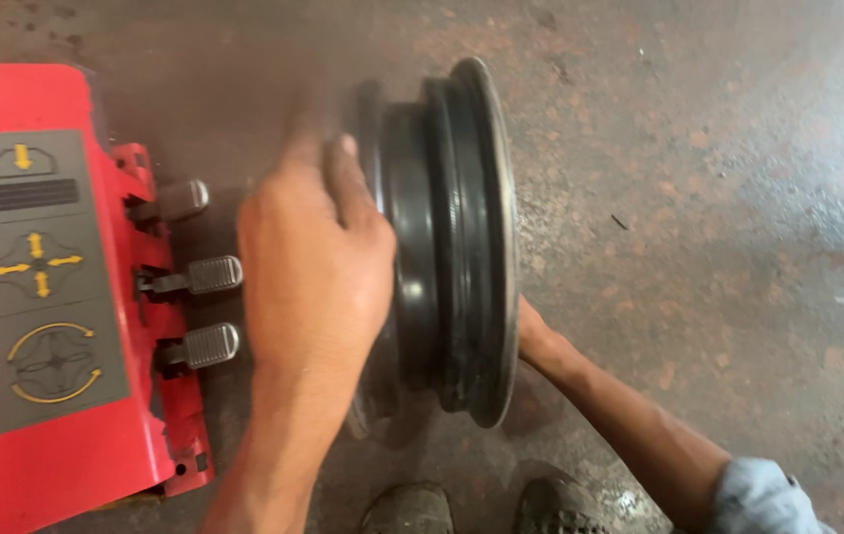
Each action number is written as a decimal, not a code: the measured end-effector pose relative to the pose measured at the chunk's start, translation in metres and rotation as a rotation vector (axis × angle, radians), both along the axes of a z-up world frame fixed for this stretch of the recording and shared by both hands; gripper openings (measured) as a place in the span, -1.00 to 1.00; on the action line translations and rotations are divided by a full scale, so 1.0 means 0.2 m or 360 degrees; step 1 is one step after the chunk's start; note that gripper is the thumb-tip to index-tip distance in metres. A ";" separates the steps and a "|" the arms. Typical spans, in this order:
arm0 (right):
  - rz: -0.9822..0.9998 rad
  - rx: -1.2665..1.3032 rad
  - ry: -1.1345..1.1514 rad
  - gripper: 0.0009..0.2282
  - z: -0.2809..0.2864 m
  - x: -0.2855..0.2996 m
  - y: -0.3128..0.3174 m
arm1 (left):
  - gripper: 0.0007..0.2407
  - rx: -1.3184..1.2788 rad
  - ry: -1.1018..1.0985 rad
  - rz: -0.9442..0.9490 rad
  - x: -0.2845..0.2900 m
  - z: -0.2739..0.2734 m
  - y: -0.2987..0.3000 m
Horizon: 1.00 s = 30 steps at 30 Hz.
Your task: The person scrubs a black wheel rim with a brush and then wipes it with a cloth. The person continues to scrub and wipe the rim repeatedly, focusing on different areas of the rim's surface.
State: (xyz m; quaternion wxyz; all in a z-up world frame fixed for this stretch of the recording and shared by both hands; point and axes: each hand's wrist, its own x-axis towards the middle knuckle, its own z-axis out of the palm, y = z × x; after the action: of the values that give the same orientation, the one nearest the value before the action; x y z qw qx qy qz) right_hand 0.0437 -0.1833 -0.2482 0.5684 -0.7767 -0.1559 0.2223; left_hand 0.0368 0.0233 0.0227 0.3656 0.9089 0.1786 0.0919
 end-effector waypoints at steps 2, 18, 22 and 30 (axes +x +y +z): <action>-0.0121 -0.0296 0.0096 -0.78 0.12 0.02 0.00 | -0.70 0.0019 -0.0281 -0.0063 0.00 0.00 0.00; -0.0421 -0.0047 -0.0389 -0.70 1.39 0.22 0.15 | -0.80 -0.0045 -0.0215 -0.0021 -0.03 0.01 0.00; -0.0242 -0.0070 -0.0524 -0.81 1.38 0.35 0.16 | -0.67 -0.0127 -0.0013 -0.0041 -0.05 0.06 -0.01; -0.0055 0.0010 -0.0886 -0.89 1.32 0.28 0.11 | -0.63 0.0002 -0.0107 -0.0035 -0.03 0.04 -0.01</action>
State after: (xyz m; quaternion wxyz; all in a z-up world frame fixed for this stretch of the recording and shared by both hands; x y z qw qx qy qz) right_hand 0.0993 -0.1621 0.0156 0.5099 -0.8086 -0.2934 -0.0099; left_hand 0.0304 0.0210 0.0308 0.3719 0.9073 0.1562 0.1185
